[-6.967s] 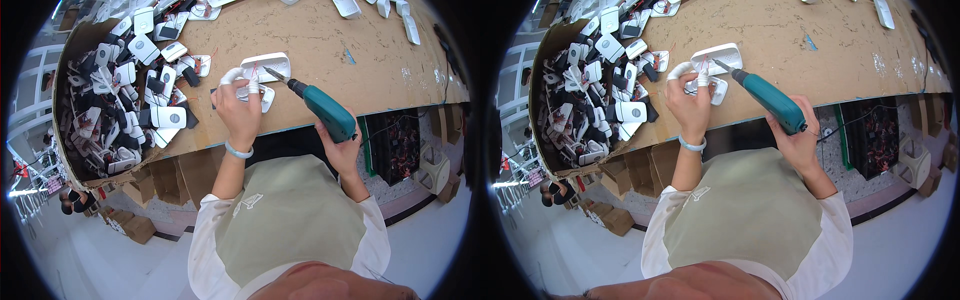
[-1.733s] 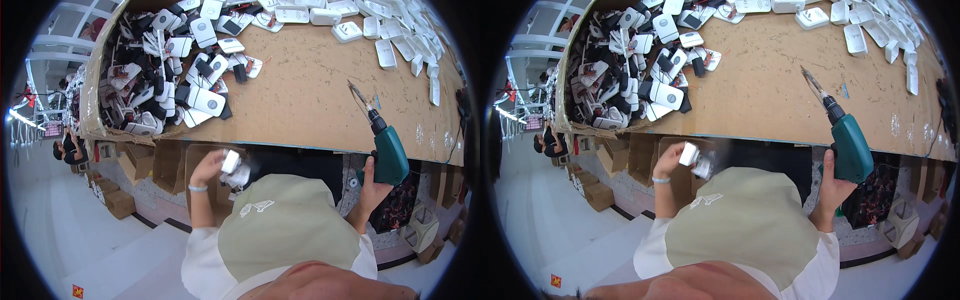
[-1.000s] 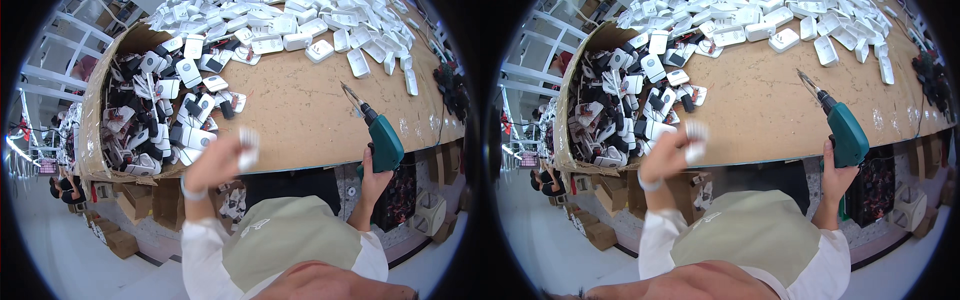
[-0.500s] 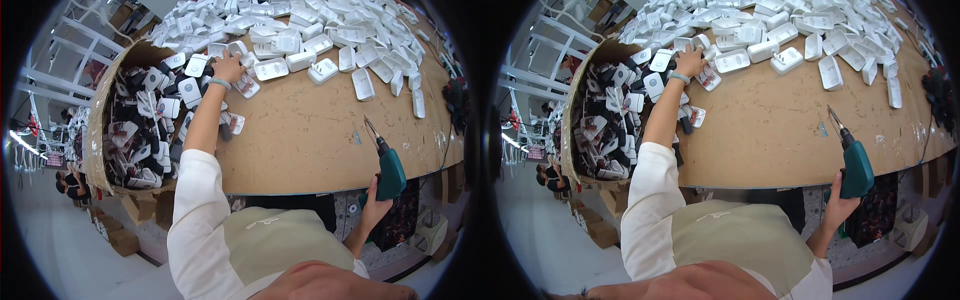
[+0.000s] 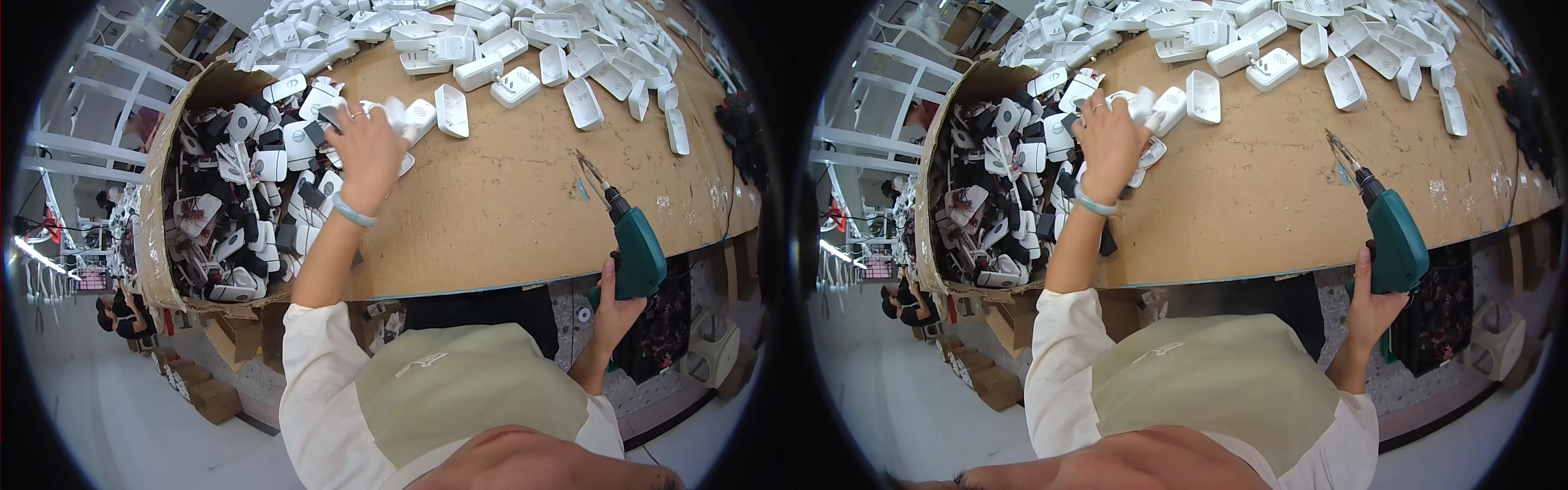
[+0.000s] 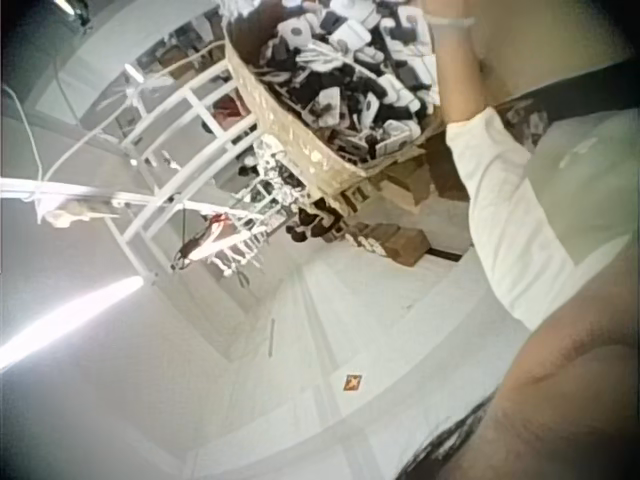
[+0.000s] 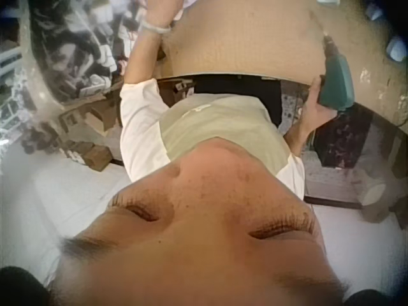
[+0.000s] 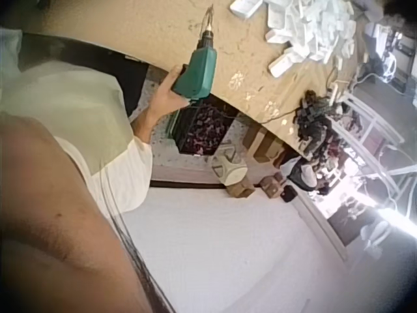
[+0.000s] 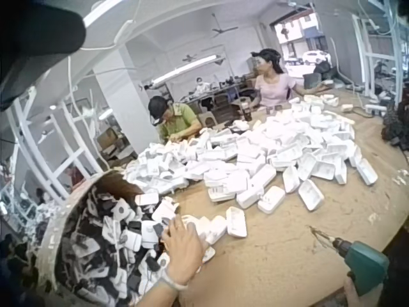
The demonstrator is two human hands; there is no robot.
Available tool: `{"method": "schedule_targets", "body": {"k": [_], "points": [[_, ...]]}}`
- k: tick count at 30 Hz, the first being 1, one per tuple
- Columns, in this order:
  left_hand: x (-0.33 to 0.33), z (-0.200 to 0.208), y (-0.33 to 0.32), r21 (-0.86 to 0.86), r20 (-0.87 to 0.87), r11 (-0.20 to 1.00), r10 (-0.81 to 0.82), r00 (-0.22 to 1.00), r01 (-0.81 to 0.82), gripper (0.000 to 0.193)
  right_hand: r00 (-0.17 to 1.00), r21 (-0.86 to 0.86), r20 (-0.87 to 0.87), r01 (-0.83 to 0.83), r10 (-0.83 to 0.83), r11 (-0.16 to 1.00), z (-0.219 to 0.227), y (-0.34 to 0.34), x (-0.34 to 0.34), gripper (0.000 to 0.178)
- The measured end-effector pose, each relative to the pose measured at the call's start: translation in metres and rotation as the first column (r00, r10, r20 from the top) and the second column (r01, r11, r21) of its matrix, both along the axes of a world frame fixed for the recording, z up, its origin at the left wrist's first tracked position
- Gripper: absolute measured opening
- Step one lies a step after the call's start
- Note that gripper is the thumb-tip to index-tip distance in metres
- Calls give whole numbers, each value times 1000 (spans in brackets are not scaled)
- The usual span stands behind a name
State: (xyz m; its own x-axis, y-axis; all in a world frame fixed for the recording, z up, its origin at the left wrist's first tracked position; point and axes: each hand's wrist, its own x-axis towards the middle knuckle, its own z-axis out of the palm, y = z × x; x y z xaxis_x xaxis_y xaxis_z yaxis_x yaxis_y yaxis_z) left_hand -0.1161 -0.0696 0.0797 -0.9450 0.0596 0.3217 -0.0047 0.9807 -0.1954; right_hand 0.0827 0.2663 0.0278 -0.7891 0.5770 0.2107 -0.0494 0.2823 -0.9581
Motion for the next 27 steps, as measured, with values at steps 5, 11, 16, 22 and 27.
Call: {"method": "schedule_targets", "body": {"k": [5,11,16,22,27], "points": [[-28,-30,34,77,-253,908,-382,889,412,62,1000,20,18,-8,8,1000,7,-3,2,28],[-42,-38,70,209,152,936,-316,936,282,30,1000,22,-1,-22,22,999,13,-9,1,28],[-12,-47,55,80,-11,757,-650,760,649,21,998,-35,-62,-12,10,999,9,-6,4,27],[44,-50,47,-131,-226,454,-879,419,881,26,1000,-35,-17,-4,3,999,8,-6,12,26],[119,-72,48,106,-196,632,-743,639,768,30,998,-5,-61,19,-19,1000,13,-9,16,27]]}}
